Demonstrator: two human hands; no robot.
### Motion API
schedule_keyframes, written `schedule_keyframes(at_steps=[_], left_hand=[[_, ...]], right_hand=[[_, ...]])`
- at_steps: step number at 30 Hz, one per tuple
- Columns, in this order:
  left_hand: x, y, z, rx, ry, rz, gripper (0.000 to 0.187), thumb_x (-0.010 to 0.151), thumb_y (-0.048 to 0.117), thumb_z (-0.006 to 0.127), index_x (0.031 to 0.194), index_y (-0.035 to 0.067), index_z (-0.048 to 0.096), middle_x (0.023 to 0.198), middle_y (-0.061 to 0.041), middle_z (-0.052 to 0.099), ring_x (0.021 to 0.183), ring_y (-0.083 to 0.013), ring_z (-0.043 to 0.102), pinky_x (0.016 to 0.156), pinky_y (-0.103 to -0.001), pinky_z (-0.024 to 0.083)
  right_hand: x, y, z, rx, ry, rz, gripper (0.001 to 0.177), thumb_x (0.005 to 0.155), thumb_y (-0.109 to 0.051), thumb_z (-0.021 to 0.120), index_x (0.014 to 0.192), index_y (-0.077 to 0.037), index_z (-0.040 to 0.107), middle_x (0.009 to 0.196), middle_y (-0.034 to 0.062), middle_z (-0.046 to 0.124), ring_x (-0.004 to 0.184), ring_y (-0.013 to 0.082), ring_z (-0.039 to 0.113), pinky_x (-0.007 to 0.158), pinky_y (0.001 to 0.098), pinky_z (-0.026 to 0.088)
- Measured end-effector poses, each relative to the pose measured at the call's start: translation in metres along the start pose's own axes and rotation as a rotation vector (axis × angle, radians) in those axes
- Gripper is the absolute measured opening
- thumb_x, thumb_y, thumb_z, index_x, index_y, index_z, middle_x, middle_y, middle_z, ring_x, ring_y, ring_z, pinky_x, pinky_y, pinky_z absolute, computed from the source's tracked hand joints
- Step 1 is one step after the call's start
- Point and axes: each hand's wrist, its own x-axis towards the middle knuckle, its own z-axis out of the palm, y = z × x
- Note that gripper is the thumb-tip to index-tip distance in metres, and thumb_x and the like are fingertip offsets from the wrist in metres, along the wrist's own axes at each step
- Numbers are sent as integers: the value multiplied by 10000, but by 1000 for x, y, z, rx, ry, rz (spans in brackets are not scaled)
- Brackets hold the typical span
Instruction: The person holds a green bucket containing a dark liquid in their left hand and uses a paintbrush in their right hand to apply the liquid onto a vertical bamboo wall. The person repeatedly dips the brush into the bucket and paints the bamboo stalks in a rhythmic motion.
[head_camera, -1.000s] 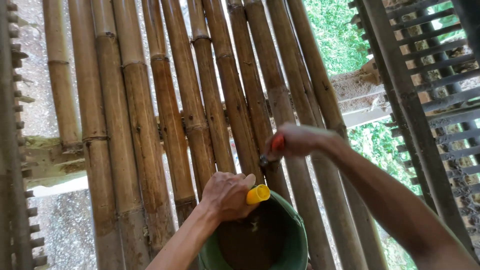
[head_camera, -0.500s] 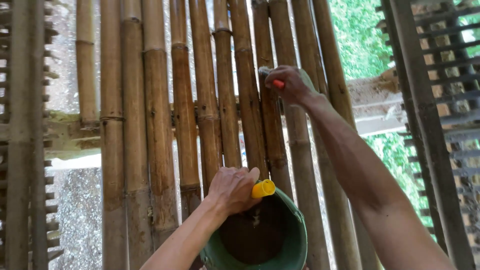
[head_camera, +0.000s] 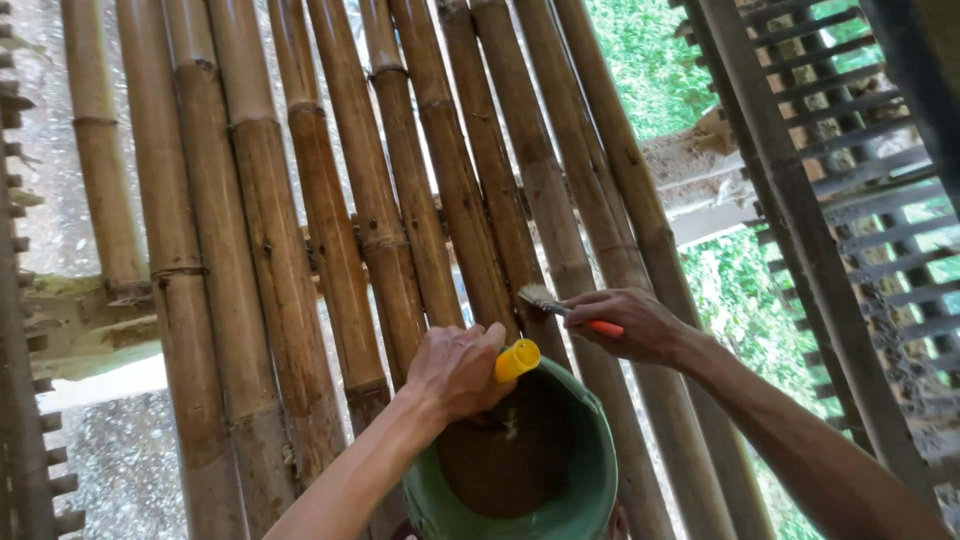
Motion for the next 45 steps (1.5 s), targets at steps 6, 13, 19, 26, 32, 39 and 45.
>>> schedule_keyframes(at_steps=[6,13,19,26,32,39,45], left_hand=[[-5,5,-16,-4,11,37,445,912,553,585,1004,119,546,857,-136,691,826,-387,741,741,-484,564],[5,-2,5,108,37,93,384,942,463,667,1021,110,538,644,22,563,477,-132,505,445,-317,452],[-3,0,3,116,39,41,393,965,508,648,977,127,548,676,15,583,509,-141,534,458,-318,459],[-29,-8,10,-24,194,-56,350,975,486,633,914,150,558,630,11,594,463,-146,535,407,-321,458],[-31,-27,15,-82,253,-189,414,872,571,574,963,168,604,857,-97,708,801,-412,743,751,-512,579],[-4,-48,-13,20,390,-190,438,792,587,645,904,165,616,804,-87,703,742,-427,740,689,-532,576],[13,-44,-41,75,384,-104,397,824,569,641,877,176,628,770,-54,701,722,-395,751,683,-507,585]], right_hand=[[-57,-84,-68,243,409,92,144,880,-74,735,974,-95,843,913,165,837,843,376,813,740,455,645],[-95,-177,-124,225,273,49,201,880,-148,705,1064,-145,786,1082,88,868,976,212,907,813,305,774],[-65,-188,-35,64,-18,-90,153,911,-181,706,1032,-158,797,955,20,857,728,131,829,663,258,711],[-58,-171,-25,44,-91,72,224,933,-264,698,1128,-203,789,1110,33,834,890,181,833,765,331,691],[-59,-171,-89,440,198,120,220,884,-146,722,1022,-109,890,904,179,897,769,281,837,695,469,690],[-22,-109,-117,484,466,191,210,967,-137,707,1104,3,784,893,228,782,687,274,745,716,454,635],[55,-21,-78,188,84,254,207,868,-368,808,1028,-240,842,934,132,811,959,377,767,894,495,557]])
